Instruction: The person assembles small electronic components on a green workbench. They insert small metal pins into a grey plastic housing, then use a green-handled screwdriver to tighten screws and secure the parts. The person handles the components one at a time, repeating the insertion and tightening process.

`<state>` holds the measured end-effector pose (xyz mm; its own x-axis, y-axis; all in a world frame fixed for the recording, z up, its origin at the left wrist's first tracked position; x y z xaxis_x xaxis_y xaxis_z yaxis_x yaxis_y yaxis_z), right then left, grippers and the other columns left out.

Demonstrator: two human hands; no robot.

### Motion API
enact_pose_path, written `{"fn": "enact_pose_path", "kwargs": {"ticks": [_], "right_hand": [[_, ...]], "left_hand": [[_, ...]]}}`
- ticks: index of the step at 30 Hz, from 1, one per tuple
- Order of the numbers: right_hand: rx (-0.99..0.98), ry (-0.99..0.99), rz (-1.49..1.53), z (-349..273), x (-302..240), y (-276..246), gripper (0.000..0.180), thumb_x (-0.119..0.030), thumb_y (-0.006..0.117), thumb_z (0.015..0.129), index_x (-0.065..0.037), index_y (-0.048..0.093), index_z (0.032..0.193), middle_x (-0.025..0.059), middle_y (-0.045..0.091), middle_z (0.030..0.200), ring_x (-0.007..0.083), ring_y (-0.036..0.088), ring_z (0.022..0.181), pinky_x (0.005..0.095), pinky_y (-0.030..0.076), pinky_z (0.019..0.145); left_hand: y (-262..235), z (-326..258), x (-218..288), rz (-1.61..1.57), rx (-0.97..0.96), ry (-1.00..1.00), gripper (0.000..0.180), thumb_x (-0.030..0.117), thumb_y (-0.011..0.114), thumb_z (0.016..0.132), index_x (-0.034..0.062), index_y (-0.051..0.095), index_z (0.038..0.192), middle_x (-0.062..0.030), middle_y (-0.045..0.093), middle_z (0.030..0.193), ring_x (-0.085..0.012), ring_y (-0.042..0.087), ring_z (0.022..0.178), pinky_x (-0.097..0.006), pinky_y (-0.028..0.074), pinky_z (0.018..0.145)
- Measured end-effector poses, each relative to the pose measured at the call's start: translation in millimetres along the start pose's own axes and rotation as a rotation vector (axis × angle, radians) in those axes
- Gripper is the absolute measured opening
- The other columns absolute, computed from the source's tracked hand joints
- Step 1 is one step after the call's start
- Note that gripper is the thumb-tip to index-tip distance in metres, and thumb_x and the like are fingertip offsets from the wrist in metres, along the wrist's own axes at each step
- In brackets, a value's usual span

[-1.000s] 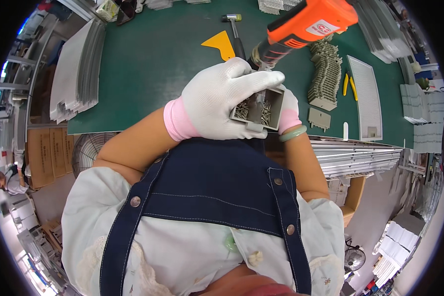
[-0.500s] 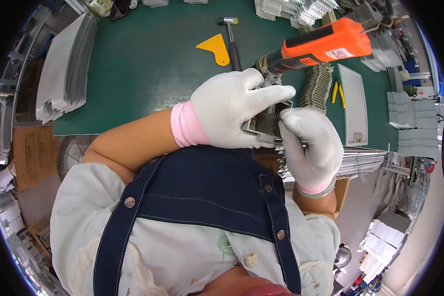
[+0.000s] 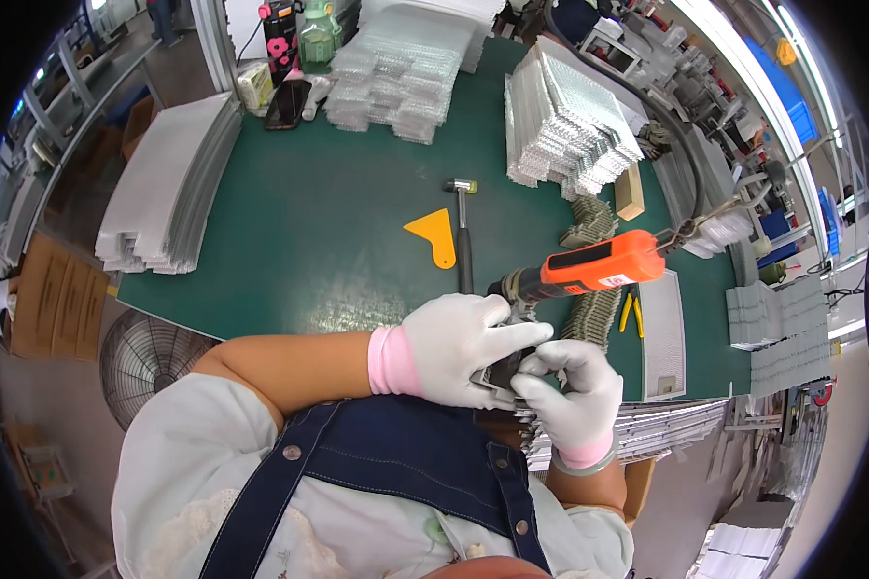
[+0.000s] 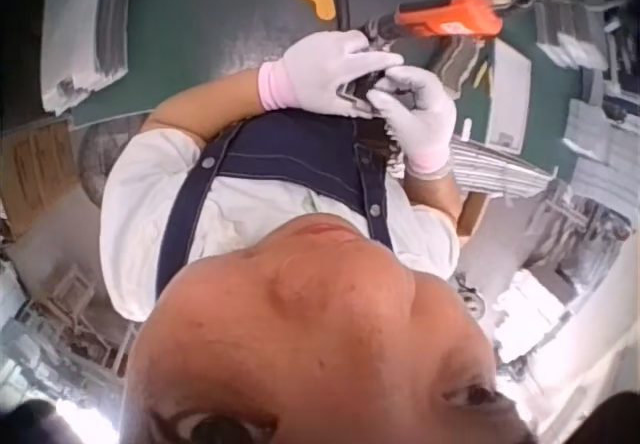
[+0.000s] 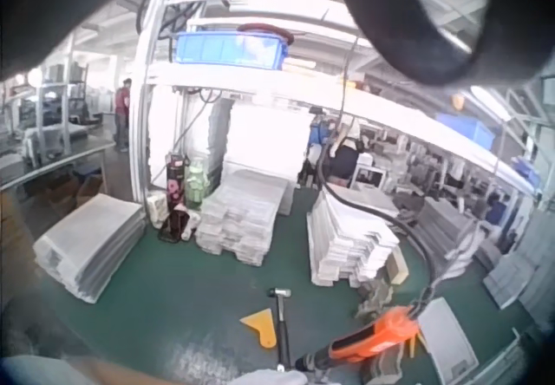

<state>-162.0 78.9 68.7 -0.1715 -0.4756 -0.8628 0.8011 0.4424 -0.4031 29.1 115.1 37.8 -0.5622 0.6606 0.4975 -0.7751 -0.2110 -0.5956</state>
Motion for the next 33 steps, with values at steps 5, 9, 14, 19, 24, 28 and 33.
{"fn": "enact_pose_path", "kwargs": {"ticks": [5, 9, 14, 19, 24, 28, 33], "right_hand": [[-0.056, -0.256, -0.259, 10, -7, -1, 0.025, -0.003, 0.081, 0.072, -0.009, 0.066, 0.092, 0.005, 0.072, 0.08, 0.0246, 0.068, 0.074, 0.0354, 0.05, 0.071], [0.009, -0.28, -0.311, 9, -9, 0, 0.026, -0.003, 0.079, 0.074, -0.009, 0.066, 0.096, 0.0057, 0.072, 0.082, 0.0269, 0.069, 0.074, 0.0366, 0.049, 0.07], [-0.067, -0.359, -0.344, 12, -13, 0, 0.033, 0.002, 0.075, 0.075, -0.008, 0.064, 0.104, 0.0065, 0.072, 0.083, 0.0281, 0.069, 0.074, 0.0372, 0.049, 0.068], [-0.026, -0.44, -0.385, 15, -20, 4, 0.026, 0.001, 0.074, 0.075, -0.007, 0.064, 0.098, 0.0069, 0.068, 0.076, 0.0294, 0.065, 0.067, 0.0403, 0.046, 0.061], [-0.287, -0.453, -0.539, 20, -29, -2, 0.021, -0.004, 0.074, 0.073, -0.006, 0.064, 0.091, 0.0082, 0.065, 0.077, 0.0294, 0.064, 0.066, 0.0428, 0.045, 0.058], [-0.286, -0.625, -0.542, 15, -28, 2, 0.024, -0.004, 0.072, 0.068, -0.004, 0.066, 0.091, 0.0114, 0.066, 0.083, 0.0316, 0.065, 0.073, 0.042, 0.05, 0.062], [-0.215, -0.629, -0.49, 13, -28, 0, 0.028, 0.0, 0.068, 0.064, 0.0, 0.064, 0.091, 0.0147, 0.065, 0.089, 0.0343, 0.065, 0.08, 0.042, 0.052, 0.067]], "left_hand": [[-2, -2, -2, -0.009, -0.03, -0.013, 0.081, 0.043, 0.088, 0.066, 0.0104, 0.059, 0.134, -0.011, 0.053, 0.079, -0.0287, 0.058, 0.065, -0.04, 0.047, 0.058], [-4, 2, 1, -0.008, -0.035, -0.006, 0.081, 0.044, 0.087, 0.067, 0.0104, 0.059, 0.134, -0.0107, 0.052, 0.079, -0.0286, 0.057, 0.063, -0.04, 0.047, 0.057], [-3, 0, 0, 0.004, -0.016, -0.006, 0.078, 0.044, 0.087, 0.067, 0.0121, 0.06, 0.132, -0.0106, 0.052, 0.078, -0.0286, 0.057, 0.062, -0.04, 0.046, 0.056], [-2, 1, 1, -0.012, -0.033, -0.017, 0.076, 0.044, 0.085, 0.069, 0.0117, 0.059, 0.133, -0.0124, 0.054, 0.08, -0.0303, 0.058, 0.065, -0.041, 0.047, 0.057], [-4, 0, 2, -0.001, -0.03, -0.012, 0.077, 0.044, 0.086, 0.068, 0.0134, 0.059, 0.133, -0.0112, 0.053, 0.078, -0.0301, 0.058, 0.063, -0.041, 0.047, 0.056], [-3, -1, 2, -0.009, 0.013, -0.008, 0.077, 0.043, 0.087, 0.067, 0.0128, 0.059, 0.132, -0.0111, 0.053, 0.078, -0.03, 0.058, 0.063, -0.041, 0.046, 0.055], [-4, 4, 2, 0.009, 0.027, 0.009, 0.076, 0.042, 0.086, 0.067, 0.0116, 0.059, 0.131, -0.0116, 0.053, 0.078, -0.0302, 0.058, 0.063, -0.042, 0.047, 0.056]]}}
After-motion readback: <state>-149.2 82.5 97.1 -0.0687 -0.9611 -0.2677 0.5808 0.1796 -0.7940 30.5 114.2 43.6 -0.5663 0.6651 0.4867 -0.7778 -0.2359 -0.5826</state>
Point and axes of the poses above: each hand's wrist, its own z-axis towards the middle knuckle, its own y-axis out of the palm, x = y × z, the point moved 2 cm from there along z, towards the middle knuckle
